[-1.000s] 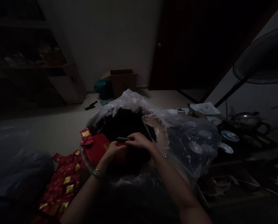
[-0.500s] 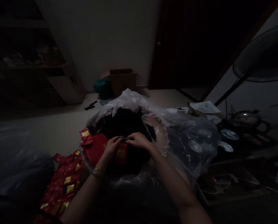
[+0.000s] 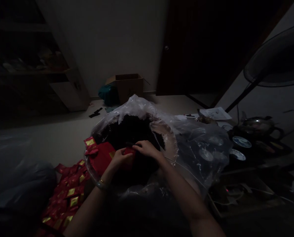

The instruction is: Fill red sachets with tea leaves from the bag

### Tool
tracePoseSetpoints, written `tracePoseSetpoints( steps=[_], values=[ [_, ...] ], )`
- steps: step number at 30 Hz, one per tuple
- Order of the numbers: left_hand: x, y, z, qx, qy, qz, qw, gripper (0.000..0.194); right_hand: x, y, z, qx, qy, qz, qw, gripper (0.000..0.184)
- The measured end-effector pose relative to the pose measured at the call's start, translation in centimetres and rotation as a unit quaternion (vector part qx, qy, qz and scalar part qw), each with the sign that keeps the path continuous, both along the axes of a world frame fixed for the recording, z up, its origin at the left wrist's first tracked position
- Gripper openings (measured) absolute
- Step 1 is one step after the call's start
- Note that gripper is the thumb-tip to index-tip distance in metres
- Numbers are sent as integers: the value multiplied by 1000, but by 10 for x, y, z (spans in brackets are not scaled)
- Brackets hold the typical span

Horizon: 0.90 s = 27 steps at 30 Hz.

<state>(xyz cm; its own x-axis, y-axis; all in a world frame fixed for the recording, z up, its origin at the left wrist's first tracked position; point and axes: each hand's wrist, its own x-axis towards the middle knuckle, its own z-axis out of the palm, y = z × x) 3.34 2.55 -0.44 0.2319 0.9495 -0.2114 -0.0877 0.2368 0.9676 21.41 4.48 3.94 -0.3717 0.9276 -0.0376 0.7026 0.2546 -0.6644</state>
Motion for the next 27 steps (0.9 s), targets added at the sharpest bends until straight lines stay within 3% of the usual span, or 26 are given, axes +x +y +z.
tracePoseSetpoints(
  steps=[15,21,27],
  values=[
    [4,-2,0,-17,20,-7,1000,40,3,5,-2,17,0,7,1000,30],
    [5,6,-1,28,-22,43,998,32,2,6,-10,4,43,4,999,29],
    [5,6,0,3,-36,95,995,36,8,8,-18,-30,186,-127,974,38]
  ],
)
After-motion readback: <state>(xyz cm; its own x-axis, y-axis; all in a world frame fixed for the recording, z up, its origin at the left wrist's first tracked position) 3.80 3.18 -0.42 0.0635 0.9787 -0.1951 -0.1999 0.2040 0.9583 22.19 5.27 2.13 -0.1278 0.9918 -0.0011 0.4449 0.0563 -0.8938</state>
